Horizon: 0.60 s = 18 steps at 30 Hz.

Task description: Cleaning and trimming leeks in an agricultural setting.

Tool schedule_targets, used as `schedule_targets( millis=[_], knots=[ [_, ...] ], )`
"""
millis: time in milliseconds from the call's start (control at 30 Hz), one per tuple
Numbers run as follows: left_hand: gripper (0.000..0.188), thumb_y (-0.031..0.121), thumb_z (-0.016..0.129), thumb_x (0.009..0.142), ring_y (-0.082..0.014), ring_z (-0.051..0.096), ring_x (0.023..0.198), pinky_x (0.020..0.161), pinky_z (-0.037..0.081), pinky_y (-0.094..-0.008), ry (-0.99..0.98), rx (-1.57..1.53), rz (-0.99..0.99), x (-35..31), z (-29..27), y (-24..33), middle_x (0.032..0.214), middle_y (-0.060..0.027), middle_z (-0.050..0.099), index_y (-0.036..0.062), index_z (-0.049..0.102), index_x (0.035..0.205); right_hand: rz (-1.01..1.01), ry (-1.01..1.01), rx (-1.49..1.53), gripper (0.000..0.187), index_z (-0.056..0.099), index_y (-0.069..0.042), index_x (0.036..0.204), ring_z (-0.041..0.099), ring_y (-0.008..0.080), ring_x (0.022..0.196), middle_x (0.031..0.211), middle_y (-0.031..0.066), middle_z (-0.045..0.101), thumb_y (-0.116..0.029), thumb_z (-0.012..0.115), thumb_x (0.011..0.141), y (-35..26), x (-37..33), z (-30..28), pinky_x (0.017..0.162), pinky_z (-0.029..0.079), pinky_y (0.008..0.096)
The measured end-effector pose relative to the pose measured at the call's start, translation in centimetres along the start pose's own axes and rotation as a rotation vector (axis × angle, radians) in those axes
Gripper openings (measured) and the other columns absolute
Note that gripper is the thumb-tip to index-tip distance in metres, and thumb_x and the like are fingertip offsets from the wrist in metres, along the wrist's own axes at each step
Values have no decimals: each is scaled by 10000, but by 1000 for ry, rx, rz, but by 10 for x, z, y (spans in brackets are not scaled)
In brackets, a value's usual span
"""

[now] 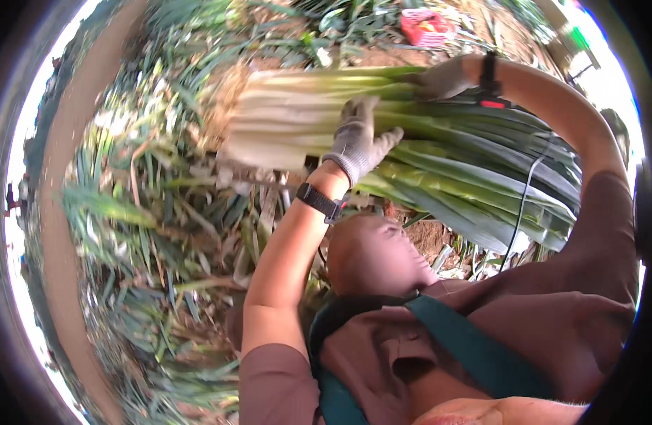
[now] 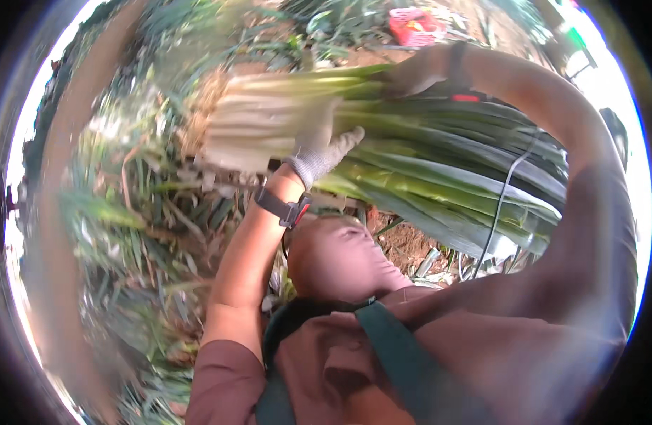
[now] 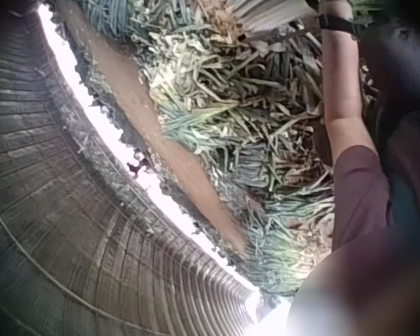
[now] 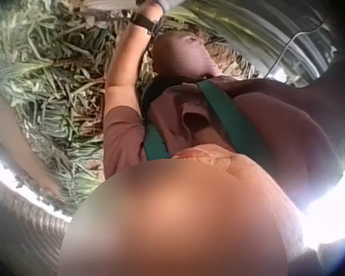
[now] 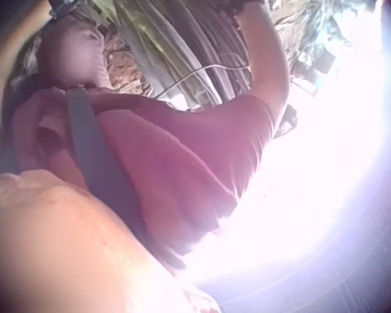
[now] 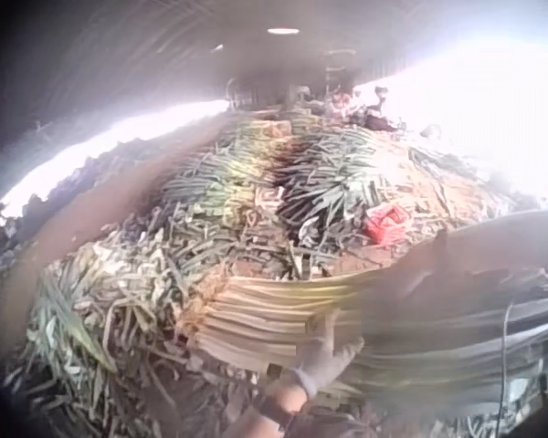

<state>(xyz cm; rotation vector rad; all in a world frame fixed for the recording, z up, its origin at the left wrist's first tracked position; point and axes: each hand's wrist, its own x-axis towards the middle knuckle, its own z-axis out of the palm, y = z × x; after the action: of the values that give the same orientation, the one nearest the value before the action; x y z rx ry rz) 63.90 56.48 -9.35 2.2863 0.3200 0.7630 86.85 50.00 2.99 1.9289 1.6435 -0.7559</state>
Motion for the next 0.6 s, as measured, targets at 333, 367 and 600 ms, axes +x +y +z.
schedule_targets(
  millis=[333,367,600],
  knots=[
    [369,228,656,918,-283,632,1037,915,517,-376,346,-198,-455,-256,-219,66,1144,-176,634,-20,591,1182,-641,357,-356,578,549,-56,1315,591,356,1108,1215,174,620,-265,724,805,-221,-120,-85,953,470,432],
    [364,227,645,926,-280,633,1035,914,519,-374,431,-166,-517,-292,-247,76,1142,-175,635,-27,593,1181,-777,404,-418,568,556,-53,1303,593,364,1094,1212,177,621,-265,723,803,-249,-125,-86,942,476,433],
    [352,219,567,983,-259,639,1019,908,533,-364,1104,81,-826,-557,-345,189,1132,-169,644,-77,604,1170,-1244,68,-651,510,594,-44,1256,626,365,997,1098,197,655,-354,664,857,-463,-111,-37,881,491,446]
  ],
)
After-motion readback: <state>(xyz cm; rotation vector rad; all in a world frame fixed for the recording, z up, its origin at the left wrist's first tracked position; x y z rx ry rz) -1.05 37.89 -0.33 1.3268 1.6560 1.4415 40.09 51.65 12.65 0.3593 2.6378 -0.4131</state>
